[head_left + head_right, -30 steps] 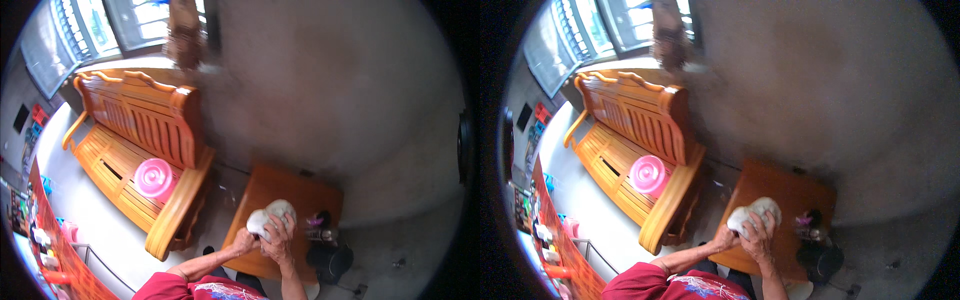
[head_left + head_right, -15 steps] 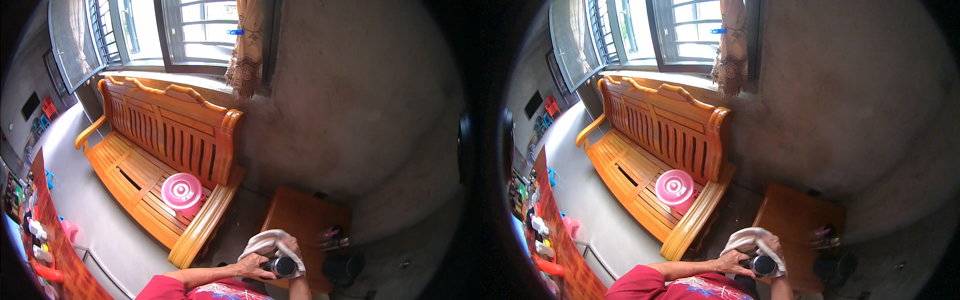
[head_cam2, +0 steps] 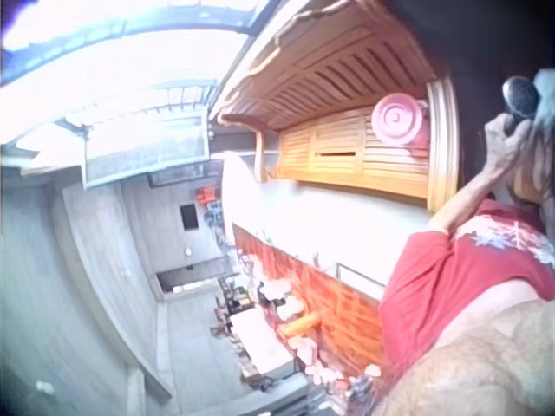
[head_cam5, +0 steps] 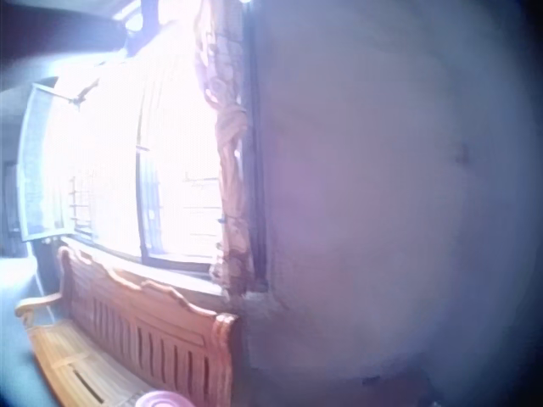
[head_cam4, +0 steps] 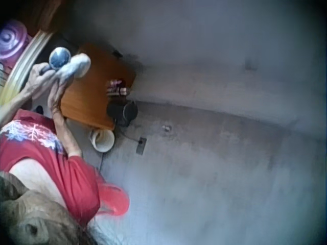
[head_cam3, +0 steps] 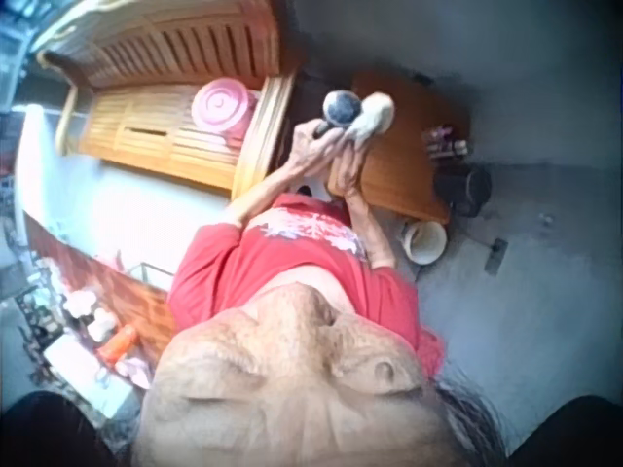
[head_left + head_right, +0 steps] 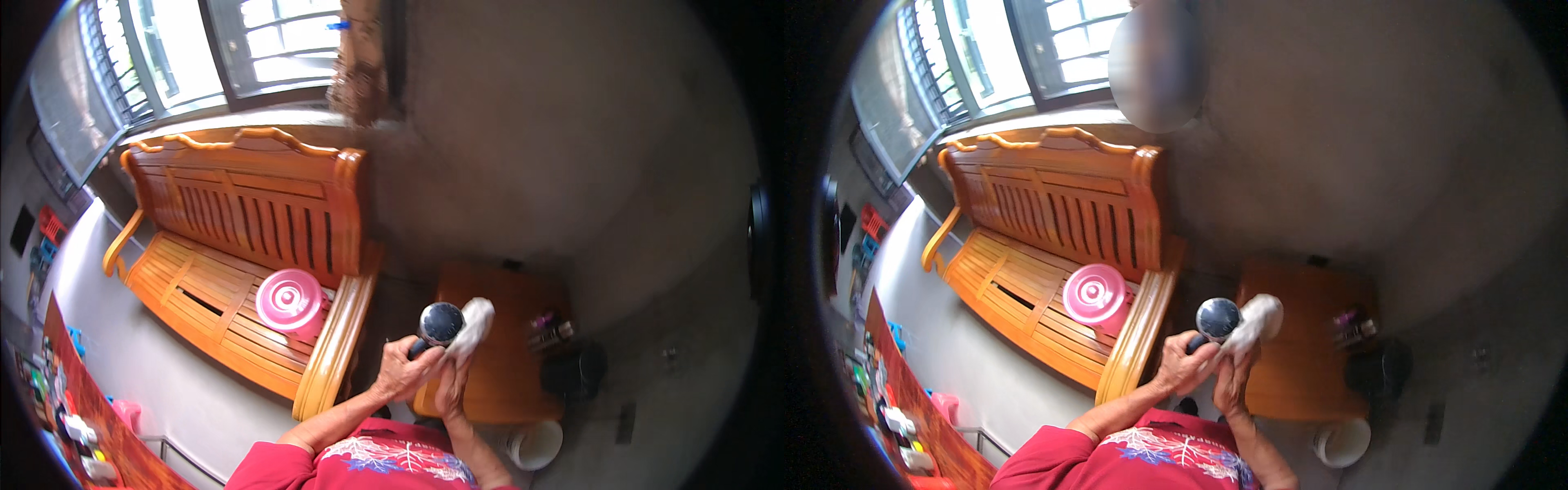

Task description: The person wipes a wooden bench with a white cloth, then cleans a pink plastic bucket and its lid. They proceed to wipe a small wooden table and clean several items on it, including a black mug, a pink bottle, a silver thermos, and a black cup, using the same cloth.

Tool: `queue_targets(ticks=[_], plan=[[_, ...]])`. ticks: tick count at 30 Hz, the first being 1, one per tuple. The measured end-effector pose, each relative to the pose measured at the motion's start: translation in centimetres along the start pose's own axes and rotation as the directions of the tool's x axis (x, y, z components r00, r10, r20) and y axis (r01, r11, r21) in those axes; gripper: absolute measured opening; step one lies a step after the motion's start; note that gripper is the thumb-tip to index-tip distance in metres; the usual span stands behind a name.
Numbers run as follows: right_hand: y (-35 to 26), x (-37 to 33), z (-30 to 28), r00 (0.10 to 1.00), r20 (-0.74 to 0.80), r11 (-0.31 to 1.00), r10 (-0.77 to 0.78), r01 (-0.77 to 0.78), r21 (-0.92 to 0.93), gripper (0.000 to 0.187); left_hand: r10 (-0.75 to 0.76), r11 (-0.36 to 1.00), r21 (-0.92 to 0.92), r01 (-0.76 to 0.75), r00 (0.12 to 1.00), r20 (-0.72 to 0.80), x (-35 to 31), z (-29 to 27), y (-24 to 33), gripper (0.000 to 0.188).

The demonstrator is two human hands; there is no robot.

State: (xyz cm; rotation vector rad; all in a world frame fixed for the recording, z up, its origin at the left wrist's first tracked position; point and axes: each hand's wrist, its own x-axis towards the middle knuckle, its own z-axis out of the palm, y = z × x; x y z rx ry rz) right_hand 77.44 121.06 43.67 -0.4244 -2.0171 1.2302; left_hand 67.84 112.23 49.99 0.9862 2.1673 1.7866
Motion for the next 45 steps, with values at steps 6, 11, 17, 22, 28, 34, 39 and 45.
queue_targets(ticks=[6, 11, 17, 22, 28, 34, 39, 45], plan=[[-4.1, 7.8, -4.0, 0.947, 0.290, 0.964, 0.134, -0.193, 0.184, 0.034, -0.030, 0.999, -0.017, 0.033, 0.988, 0.150, -1.1, -2.7, 0.0, 0.038], [-7.5, 6.0, -4.6, 0.904, 0.390, 0.793, 0.178, -0.366, 0.486, 0.022, -0.007, 0.998, -0.057, 0.035, 0.904, 0.428, -1.0, -4.0, -0.1, 0.036], [-6.3, 5.9, -5.2, 0.620, 0.744, 0.913, -0.251, -0.105, 0.395, 0.024, 0.177, 0.947, -0.320, 0.008, 0.818, 0.547, -2.9, -4.6, 0.1, 0.064], [-5.2, 4.9, -3.8, 0.469, 0.848, 0.535, 0.246, -0.796, 0.285, 0.025, 0.346, 0.927, -0.033, -0.373, 0.820, 0.456, -2.7, -5.9, 1.2, 0.064], [-1.0, 1.1, -1.6, 0.833, 0.514, 0.898, 0.204, -0.368, 0.240, 0.040, 0.273, 0.960, -0.116, -0.257, 0.949, 0.156, -3.2, -5.1, -2.4, 0.054], [-2.7, 0.4, 2.7, 0.997, 0.074, 0.995, 0.031, -0.037, 0.089, 0.054, -0.151, 0.983, -0.139, 0.121, 0.960, -0.235, -1.0, -4.3, -2.3, 0.041], [0.4, 1.7, 2.9, 0.996, -0.067, 0.987, -0.057, 0.047, -0.153, 0.048, -0.238, 0.960, -0.188, 0.209, 0.959, -0.154, -0.5, -3.8, 0.3, 0.044], [-2.2, 5.9, 1.4, 0.986, 0.079, 0.984, -0.145, 0.152, -0.088, 0.039, -0.278, 0.873, -0.459, 0.164, 0.941, -0.193, -1.1, -3.6, -2.2, 0.055]])
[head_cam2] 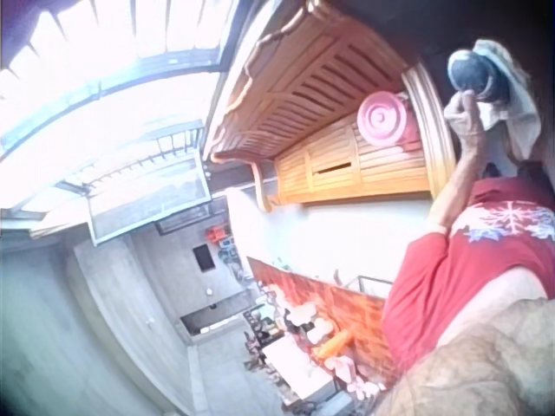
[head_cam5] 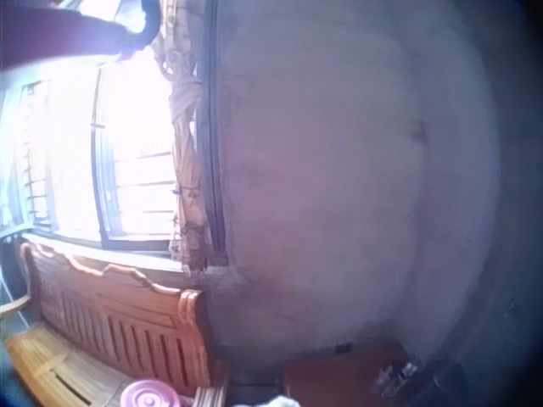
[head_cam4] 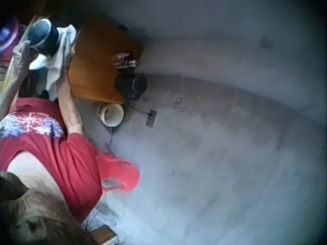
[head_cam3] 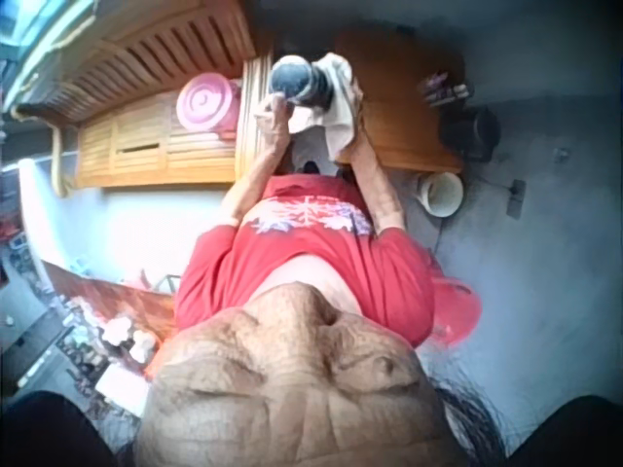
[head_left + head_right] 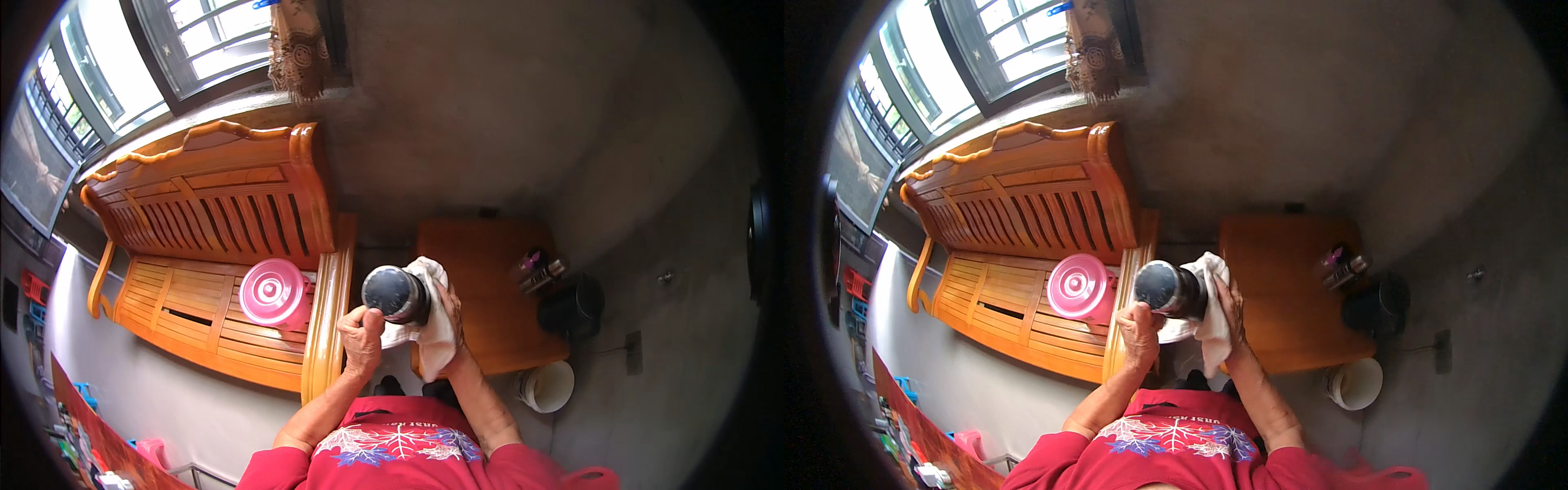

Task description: The person wipes a wooden bench with a white cloth, then cleans a pink plastic bucket and its lid. They proceed to wipe a small wooden table and clean several items on it, including a black mug, a pink bottle, a silver thermos, and a black cup, using the same cloth.

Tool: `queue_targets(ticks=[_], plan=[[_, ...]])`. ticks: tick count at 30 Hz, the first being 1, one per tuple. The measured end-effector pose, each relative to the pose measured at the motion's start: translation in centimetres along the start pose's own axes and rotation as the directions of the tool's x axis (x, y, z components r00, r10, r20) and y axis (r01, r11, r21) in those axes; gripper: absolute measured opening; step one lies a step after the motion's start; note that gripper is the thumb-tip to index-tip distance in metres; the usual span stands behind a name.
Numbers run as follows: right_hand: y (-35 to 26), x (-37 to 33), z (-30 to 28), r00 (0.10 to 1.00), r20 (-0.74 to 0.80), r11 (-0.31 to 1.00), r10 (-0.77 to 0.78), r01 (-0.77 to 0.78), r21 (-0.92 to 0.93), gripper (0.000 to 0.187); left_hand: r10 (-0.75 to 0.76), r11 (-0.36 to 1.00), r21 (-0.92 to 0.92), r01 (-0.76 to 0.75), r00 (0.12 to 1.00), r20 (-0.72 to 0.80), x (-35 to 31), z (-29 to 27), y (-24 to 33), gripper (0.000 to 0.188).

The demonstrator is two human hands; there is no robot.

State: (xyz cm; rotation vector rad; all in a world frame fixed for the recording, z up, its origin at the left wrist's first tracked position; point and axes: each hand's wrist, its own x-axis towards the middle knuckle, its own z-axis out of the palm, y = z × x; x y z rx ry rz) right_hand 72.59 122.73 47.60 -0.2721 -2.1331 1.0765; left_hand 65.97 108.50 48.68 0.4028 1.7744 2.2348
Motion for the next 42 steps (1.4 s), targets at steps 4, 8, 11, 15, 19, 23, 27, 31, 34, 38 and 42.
queue_targets(ticks=[4, 8, 11, 15, 19, 23, 27, 31, 34, 38, 42], plan=[[-6.0, -0.3, 0.7, 0.871, -0.083, 0.864, 0.484, -0.460, 0.208, 0.028, 0.040, 0.995, -0.086, -0.049, 0.995, -0.094, 1.1, 0.6, -0.1, 0.057], [-5.7, -2.0, 0.7, 0.976, 0.093, 0.974, 0.198, -0.186, -0.126, 0.038, -0.032, 0.993, -0.113, 0.016, 0.990, -0.136, 2.6, -0.7, -0.9, 0.058], [-5.6, -4.3, 1.4, 0.903, 0.143, 0.656, 0.404, -0.395, 0.643, 0.042, -0.143, 0.957, -0.275, 0.096, 0.978, -0.155, 2.7, -1.4, -1.3, 0.055], [-5.0, -4.4, -0.2, 0.896, -0.111, 0.867, 0.431, -0.376, 0.327, 0.033, -0.209, 0.948, -0.264, 0.179, 0.974, -0.092, 2.0, -1.4, -0.6, 0.049], [-5.6, -3.2, 2.0, 0.986, -0.155, 0.985, -0.064, 0.037, -0.170, 0.053, -0.212, 0.975, -0.079, 0.210, 0.977, -0.023, -0.2, -0.9, -1.2, 0.057], [-1.8, -3.3, 2.0, 0.989, -0.118, 0.993, 0.093, -0.083, 0.083, 0.047, -0.084, 0.992, 0.109, 0.066, 0.981, 0.176, -1.7, -0.7, 0.1, 0.053], [-0.3, -2.1, -0.9, 0.978, 0.119, 0.985, -0.169, 0.172, -0.021, 0.047, 0.277, 0.813, 0.366, -0.452, 0.854, 0.440, -1.3, -2.0, 1.6, 0.044], [-4.2, -1.7, -3.1, 0.729, 0.636, 0.441, 0.255, -0.672, 0.594, 0.050, 0.160, 0.865, 0.272, -0.421, 0.745, 0.647, -1.4, -4.0, 1.4, 0.047], [-6.3, -2.6, -3.1, 0.704, 0.669, 0.328, 0.240, -0.707, 0.626, 0.038, 0.333, 0.836, 0.134, -0.532, 0.686, 0.647, -1.7, -4.7, -0.3, 0.055], [-3.7, -4.6, -1.7, 0.697, 0.545, 0.456, 0.467, -0.717, 0.526, 0.038, 0.295, 0.824, 0.197, -0.532, 0.699, 0.651, -2.8, -5.6, -0.9, 0.058], [0.4, -7.1, -0.2, 0.664, 0.477, 0.444, 0.576, -0.744, 0.499, 0.039, 0.288, 0.867, 0.241, -0.437, 0.832, 0.473, -3.3, -4.9, -2.0, 0.059]])
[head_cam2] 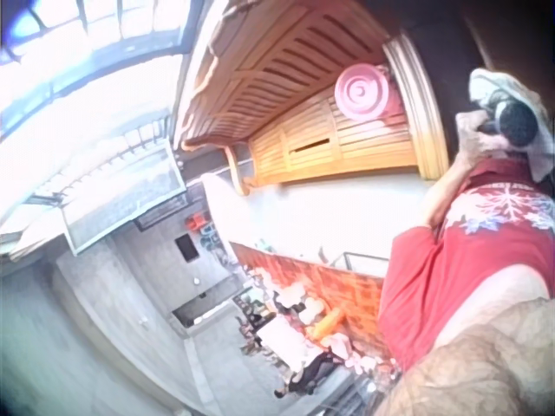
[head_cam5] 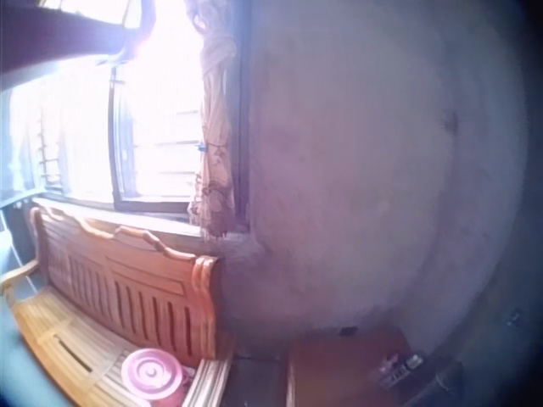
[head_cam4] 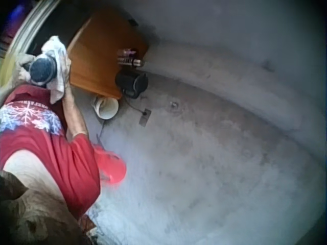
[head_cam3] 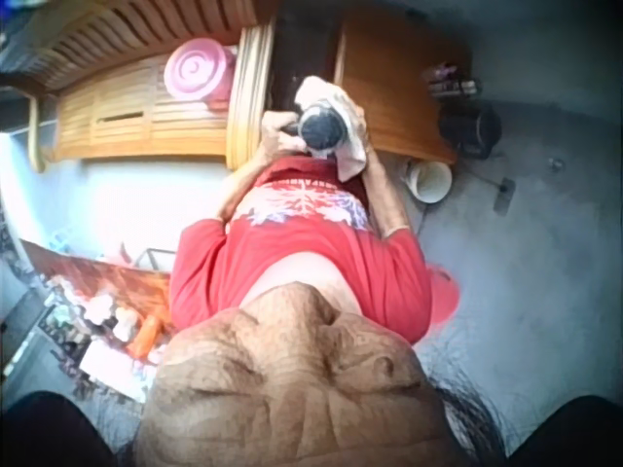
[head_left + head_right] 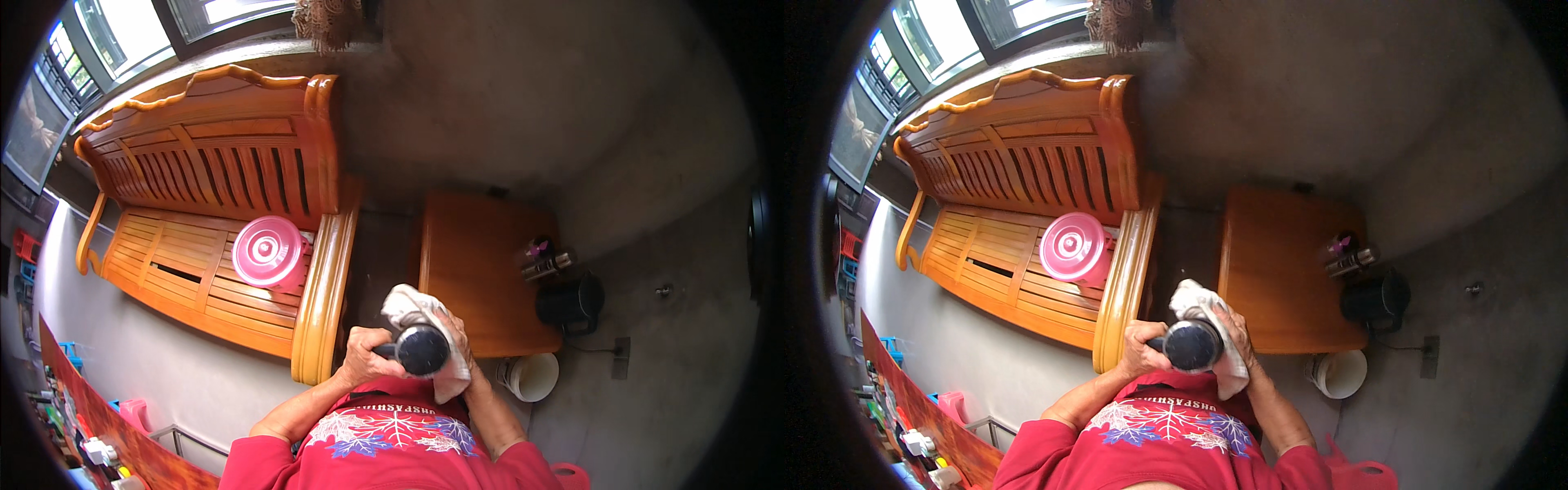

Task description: The person wipes a wooden bench with a white cloth, then cleans a pink plastic bucket and its lid. They proceed to wipe a small wooden table and clean several items on it, including a black mug, a pink bottle, a silver thermos, and a black cup, using the same cloth.

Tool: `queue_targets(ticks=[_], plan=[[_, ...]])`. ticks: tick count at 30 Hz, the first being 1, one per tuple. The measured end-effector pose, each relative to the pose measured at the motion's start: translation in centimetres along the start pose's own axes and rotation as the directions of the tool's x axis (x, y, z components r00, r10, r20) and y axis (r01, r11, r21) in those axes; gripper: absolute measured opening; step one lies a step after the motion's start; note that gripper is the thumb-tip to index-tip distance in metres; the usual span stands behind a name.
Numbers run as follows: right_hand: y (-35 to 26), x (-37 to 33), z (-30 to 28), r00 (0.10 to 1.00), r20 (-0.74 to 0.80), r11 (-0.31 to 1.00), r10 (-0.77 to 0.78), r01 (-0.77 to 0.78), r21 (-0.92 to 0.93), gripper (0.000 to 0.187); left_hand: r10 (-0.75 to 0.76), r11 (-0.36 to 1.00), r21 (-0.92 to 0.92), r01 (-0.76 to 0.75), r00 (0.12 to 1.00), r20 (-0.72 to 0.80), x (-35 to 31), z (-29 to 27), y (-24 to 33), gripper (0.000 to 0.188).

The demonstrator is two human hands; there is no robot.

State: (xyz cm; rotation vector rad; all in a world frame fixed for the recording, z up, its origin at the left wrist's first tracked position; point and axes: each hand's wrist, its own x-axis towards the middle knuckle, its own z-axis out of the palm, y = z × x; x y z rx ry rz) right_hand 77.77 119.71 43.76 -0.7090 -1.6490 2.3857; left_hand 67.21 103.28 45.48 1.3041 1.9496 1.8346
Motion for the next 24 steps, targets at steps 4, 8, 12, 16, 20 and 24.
queue_targets(ticks=[4, 8, 12, 16, 20, 24], plan=[[2.5, 0.4, 0.0, 0.920, -0.077, 0.819, -0.383, 0.300, -0.489, 0.056, -0.332, 0.943, -0.101, 0.317, 0.905, -0.264, 0.1, 1.9, -0.4, 0.058], [0.5, -0.5, 2.7, 0.933, -0.247, 0.934, -0.261, 0.179, -0.310, 0.066, -0.532, 0.843, -0.318, 0.434, 0.759, -0.375, 1.0, 4.4, -2.0, 0.048], [-0.6, 2.2, 2.3, 0.963, -0.252, 0.842, -0.098, 0.216, 0.494, 0.053, -0.369, 0.922, -0.022, 0.388, 0.857, -0.360, 3.2, 6.3, -0.9, 0.039], [-0.1, 4.2, -1.2, 0.994, -0.082, 0.697, 0.066, 0.012, 0.717, 0.039, -0.203, 0.971, 0.077, 0.228, 0.948, -0.246, 4.5, 8.2, -1.8, 0.043], [0.4, 5.1, -3.5, 0.999, 0.022, 0.766, -0.047, 0.022, 0.642, 0.038, 0.103, 0.969, 0.238, -0.065, 0.983, -0.151, 5.0, 9.1, -2.9, 0.057], [-0.6, 3.7, -5.3, 0.986, 0.119, 0.707, 0.115, -0.165, 0.687, 0.044, 0.254, 0.901, 0.380, -0.210, 0.965, -0.068, 6.8, 8.9, -3.5, 0.062]])
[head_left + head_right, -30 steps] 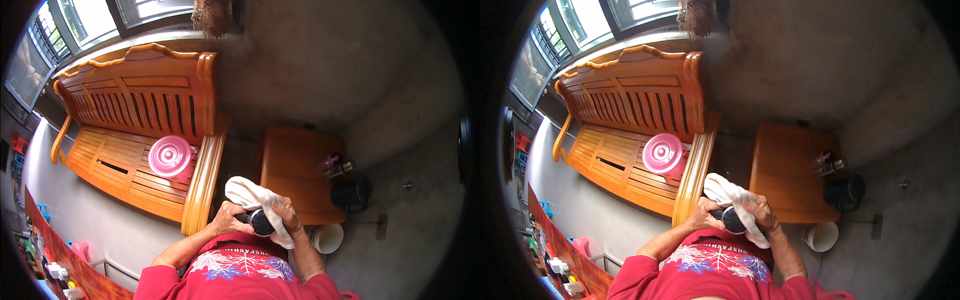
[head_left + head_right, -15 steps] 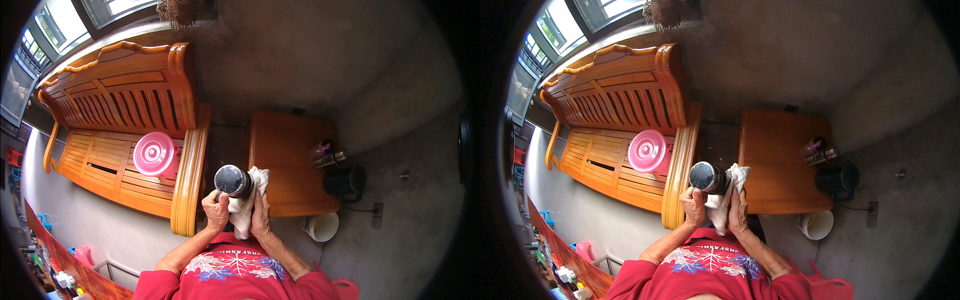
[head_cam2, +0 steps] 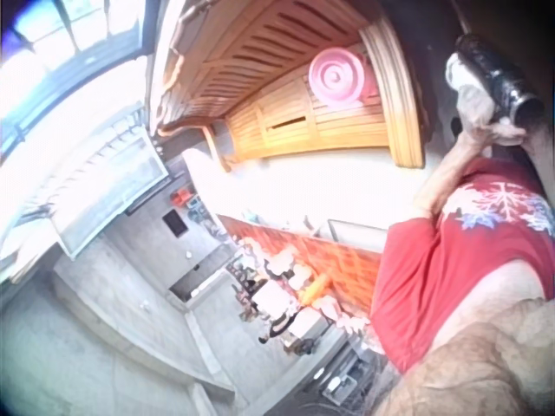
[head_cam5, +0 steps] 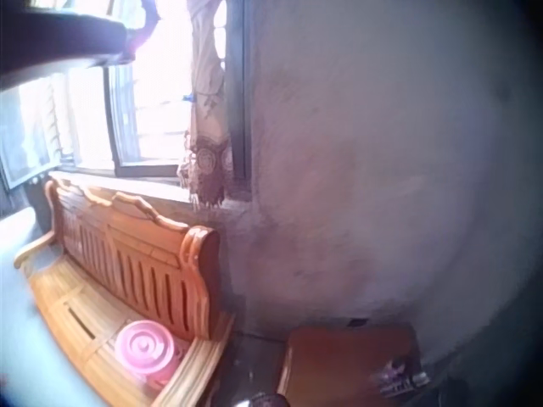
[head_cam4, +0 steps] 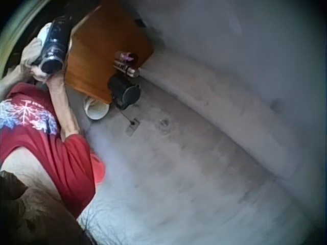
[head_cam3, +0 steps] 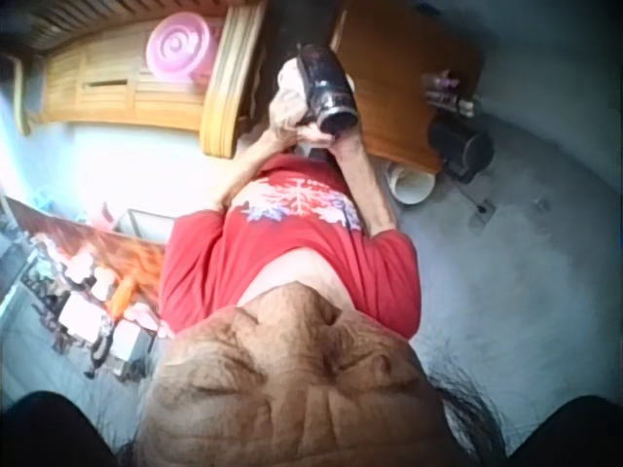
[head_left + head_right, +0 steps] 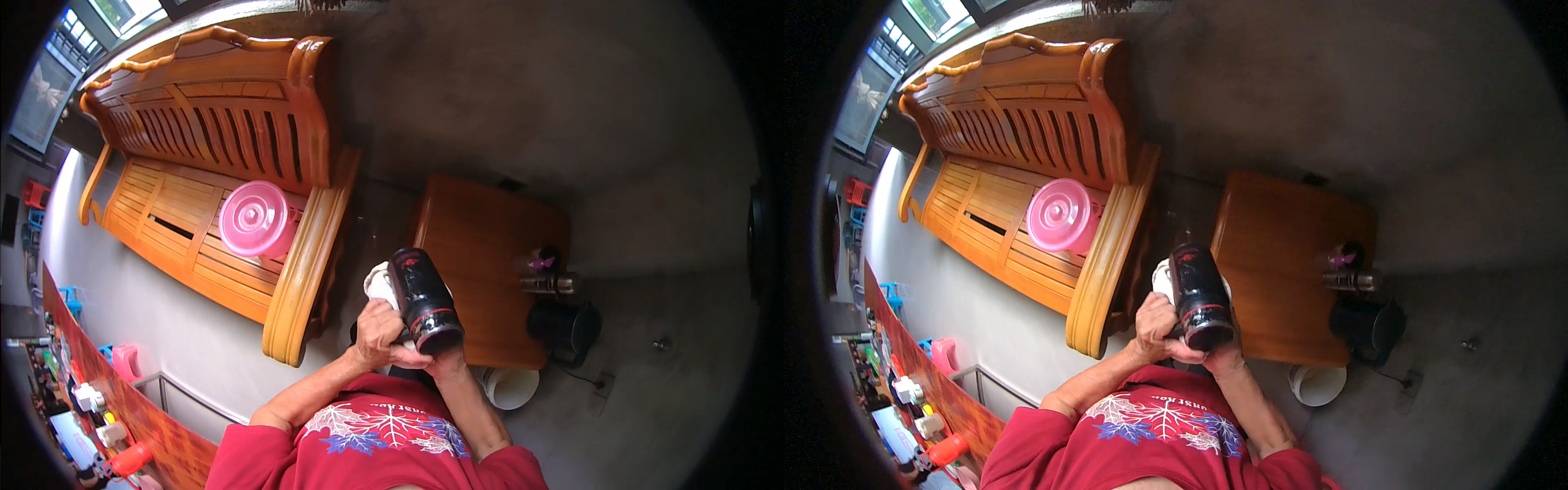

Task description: The person wipes a wooden bench with a white cloth, then cleans a pink plastic bucket and its lid. They proceed to wipe a small wooden table and clean several items on it, including a black mug, a pink bottle, a silver thermos, and a black cup, using the same cloth.

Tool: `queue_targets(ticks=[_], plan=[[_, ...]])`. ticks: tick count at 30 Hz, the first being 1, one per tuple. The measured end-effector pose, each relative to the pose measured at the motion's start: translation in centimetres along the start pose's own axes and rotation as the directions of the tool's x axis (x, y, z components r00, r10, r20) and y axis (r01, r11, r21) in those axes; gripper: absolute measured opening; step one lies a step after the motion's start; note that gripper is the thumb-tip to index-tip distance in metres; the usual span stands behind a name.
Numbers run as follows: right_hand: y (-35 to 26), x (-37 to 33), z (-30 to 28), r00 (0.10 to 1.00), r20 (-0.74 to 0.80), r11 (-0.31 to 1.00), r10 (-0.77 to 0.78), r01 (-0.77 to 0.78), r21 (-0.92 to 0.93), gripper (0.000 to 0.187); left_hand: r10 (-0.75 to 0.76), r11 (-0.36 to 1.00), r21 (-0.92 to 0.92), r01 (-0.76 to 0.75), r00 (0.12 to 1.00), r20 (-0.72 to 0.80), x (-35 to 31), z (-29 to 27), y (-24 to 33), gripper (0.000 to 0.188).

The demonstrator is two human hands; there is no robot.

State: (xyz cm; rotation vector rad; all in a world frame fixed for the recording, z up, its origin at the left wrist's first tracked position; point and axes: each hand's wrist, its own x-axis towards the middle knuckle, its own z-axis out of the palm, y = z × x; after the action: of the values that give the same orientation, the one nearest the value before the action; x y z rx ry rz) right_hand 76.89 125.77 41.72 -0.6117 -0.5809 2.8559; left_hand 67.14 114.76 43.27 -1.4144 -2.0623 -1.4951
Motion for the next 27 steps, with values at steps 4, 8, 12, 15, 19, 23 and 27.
queue_targets(ticks=[4, 8, 12, 15, 19, 23, 27], plan=[[-3.1, -1.7, 3.1, 0.997, -0.076, 0.992, -0.015, 0.005, -0.128, 0.039, -0.066, 0.990, 0.124, 0.071, 0.997, -0.040, 0.6, -0.2, -2.1, 0.061], [-5.4, -2.4, 2.4, 0.955, 0.050, 0.701, -0.293, 0.250, -0.668, 0.038, -0.041, 0.988, 0.147, 0.037, 0.999, 0.024, 0.2, -1.2, -2.4, 0.064], [-7.0, -1.0, 4.1, 0.879, 0.472, 0.001, -0.063, 0.473, -0.881, 0.031, 0.026, 0.998, 0.054, -0.041, 0.968, 0.249, -0.9, -1.5, -1.1, 0.057], [-7.1, 0.7, 5.1, 0.866, 0.455, -0.070, 0.210, 0.477, -0.876, 0.032, -0.042, 0.998, -0.041, 0.055, 0.963, 0.268, -0.5, -2.2, 0.5, 0.082], [-6.0, 2.9, 4.8, 0.875, 0.363, -0.095, 0.321, 0.411, -0.907, 0.035, 0.148, 0.989, 0.000, -0.151, 0.967, 0.208, -1.6, -2.7, 0.3, 0.060], [-3.9, 6.1, 2.6, 0.918, 0.299, 0.118, 0.259, 0.277, -0.954, 0.034, 0.186, 0.982, -0.059, -0.178, 0.958, 0.219, -2.1, -2.9, 0.9, 0.063], [-2.3, 6.4, 1.6, 0.935, -0.015, 0.800, 0.353, -0.311, -0.513, 0.035, 0.133, 0.991, -0.028, -0.130, 0.982, 0.136, -2.4, -3.9, 0.7, 0.065]])
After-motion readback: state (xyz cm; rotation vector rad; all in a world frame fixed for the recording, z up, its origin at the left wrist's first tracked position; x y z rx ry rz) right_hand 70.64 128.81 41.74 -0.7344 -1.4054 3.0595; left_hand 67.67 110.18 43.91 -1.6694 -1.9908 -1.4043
